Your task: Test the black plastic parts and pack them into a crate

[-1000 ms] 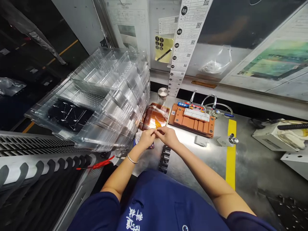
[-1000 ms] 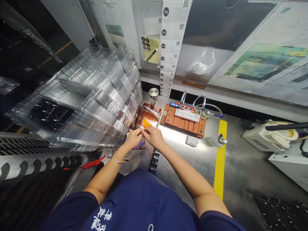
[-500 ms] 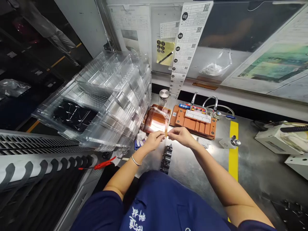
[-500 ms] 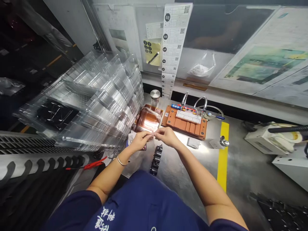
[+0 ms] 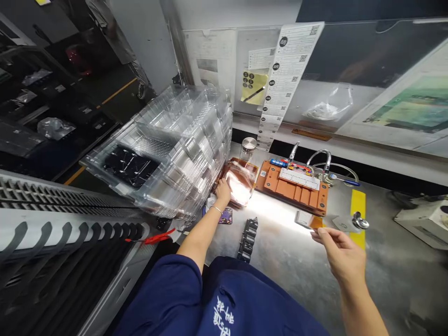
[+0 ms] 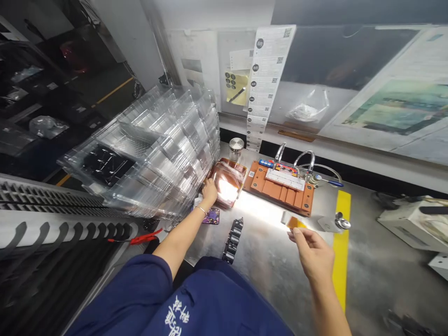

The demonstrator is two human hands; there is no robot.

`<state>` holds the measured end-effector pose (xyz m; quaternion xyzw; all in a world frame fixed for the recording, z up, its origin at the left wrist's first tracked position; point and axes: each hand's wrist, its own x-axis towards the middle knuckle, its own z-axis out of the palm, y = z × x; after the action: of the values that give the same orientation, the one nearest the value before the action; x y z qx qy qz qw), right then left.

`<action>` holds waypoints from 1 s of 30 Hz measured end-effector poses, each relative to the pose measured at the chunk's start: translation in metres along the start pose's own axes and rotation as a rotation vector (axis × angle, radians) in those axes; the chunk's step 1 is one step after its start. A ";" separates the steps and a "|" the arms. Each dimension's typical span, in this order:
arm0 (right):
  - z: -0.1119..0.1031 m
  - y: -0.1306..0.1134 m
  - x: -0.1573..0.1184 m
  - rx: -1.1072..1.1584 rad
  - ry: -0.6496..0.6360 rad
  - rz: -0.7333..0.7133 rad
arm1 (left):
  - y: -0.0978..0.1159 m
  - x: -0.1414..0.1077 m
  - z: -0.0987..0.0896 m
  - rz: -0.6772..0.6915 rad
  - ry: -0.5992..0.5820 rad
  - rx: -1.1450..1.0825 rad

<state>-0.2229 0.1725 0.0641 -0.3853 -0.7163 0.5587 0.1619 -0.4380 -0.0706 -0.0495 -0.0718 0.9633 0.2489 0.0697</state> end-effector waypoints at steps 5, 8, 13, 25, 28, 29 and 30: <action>-0.025 0.007 -0.006 -0.144 -0.138 0.038 | -0.009 0.005 0.003 0.441 -0.035 0.297; -0.033 0.017 -0.005 -0.185 -0.190 0.002 | -0.016 0.010 0.005 0.451 -0.056 0.306; -0.041 0.036 0.004 -0.267 -0.276 -0.107 | -0.017 0.011 0.013 0.289 0.073 0.287; -0.058 0.026 0.036 -0.697 -0.609 -0.433 | 0.340 -0.071 0.131 1.285 -0.381 0.281; -0.060 0.022 0.042 -0.751 -0.652 -0.469 | 0.400 -0.070 0.164 1.217 -0.498 0.342; -0.061 0.022 0.045 -0.751 -0.661 -0.474 | 0.407 -0.067 0.171 1.229 -0.537 0.343; -0.061 0.022 0.047 -0.745 -0.665 -0.478 | 0.410 -0.064 0.176 1.257 -0.571 0.336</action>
<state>-0.2051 0.2501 0.0537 -0.0462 -0.9455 0.3070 -0.0979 -0.4291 0.3770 0.0015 0.5775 0.7917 0.0994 0.1726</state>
